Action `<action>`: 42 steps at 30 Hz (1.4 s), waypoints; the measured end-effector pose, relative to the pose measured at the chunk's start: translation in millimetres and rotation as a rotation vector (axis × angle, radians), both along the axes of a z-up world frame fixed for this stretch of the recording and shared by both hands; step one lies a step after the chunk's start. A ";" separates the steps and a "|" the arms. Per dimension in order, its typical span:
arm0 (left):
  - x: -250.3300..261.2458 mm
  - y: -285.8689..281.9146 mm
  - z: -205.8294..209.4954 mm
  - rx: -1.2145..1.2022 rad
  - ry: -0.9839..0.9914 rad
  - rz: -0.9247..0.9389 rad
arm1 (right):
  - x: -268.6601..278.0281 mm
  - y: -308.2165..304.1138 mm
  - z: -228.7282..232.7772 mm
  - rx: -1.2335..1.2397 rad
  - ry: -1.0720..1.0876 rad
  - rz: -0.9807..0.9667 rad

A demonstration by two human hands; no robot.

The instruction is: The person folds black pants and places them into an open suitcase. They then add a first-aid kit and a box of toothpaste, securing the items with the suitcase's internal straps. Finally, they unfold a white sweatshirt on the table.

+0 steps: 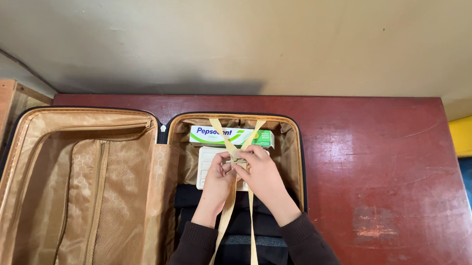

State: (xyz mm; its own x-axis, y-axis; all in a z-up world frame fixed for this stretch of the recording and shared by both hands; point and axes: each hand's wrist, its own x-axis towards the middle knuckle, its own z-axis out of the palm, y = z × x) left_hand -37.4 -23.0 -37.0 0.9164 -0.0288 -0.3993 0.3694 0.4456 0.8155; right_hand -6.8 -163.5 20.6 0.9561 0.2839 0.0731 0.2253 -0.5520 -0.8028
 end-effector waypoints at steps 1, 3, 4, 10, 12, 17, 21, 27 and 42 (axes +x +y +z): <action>-0.3 0.3 -0.4 -0.008 0.009 0.004 | 0.1 1.3 -0.6 -0.003 -0.017 -0.010; -1.1 -0.2 -1.8 -0.024 0.027 0.015 | -0.2 3.0 -2.9 -0.011 -0.052 -0.029; -1.2 -1.2 -2.5 -0.014 0.020 0.034 | -0.1 3.2 -4.0 0.001 -0.113 -0.030; 2.7 -6.9 -3.5 -0.151 0.082 0.142 | 5.8 -3.3 -11.8 0.140 -0.161 -0.051; 4.2 -6.7 -0.4 -0.162 0.087 0.144 | 9.2 -3.9 -13.1 0.186 -0.037 -0.039; 5.5 -5.8 6.9 -0.150 0.106 0.126 | 19.9 4.6 -15.0 0.132 -0.127 -0.072; 4.6 -4.7 8.7 -0.162 0.121 0.133 | 25.8 8.8 -15.3 0.151 -0.016 -0.144; 3.5 -2.6 0.1 -0.217 0.123 0.149 | 29.0 11.8 -20.9 0.071 -0.163 -0.073; 2.0 4.6 3.5 -0.223 0.062 0.078 | 0.2 -3.8 7.2 -0.300 -0.438 0.224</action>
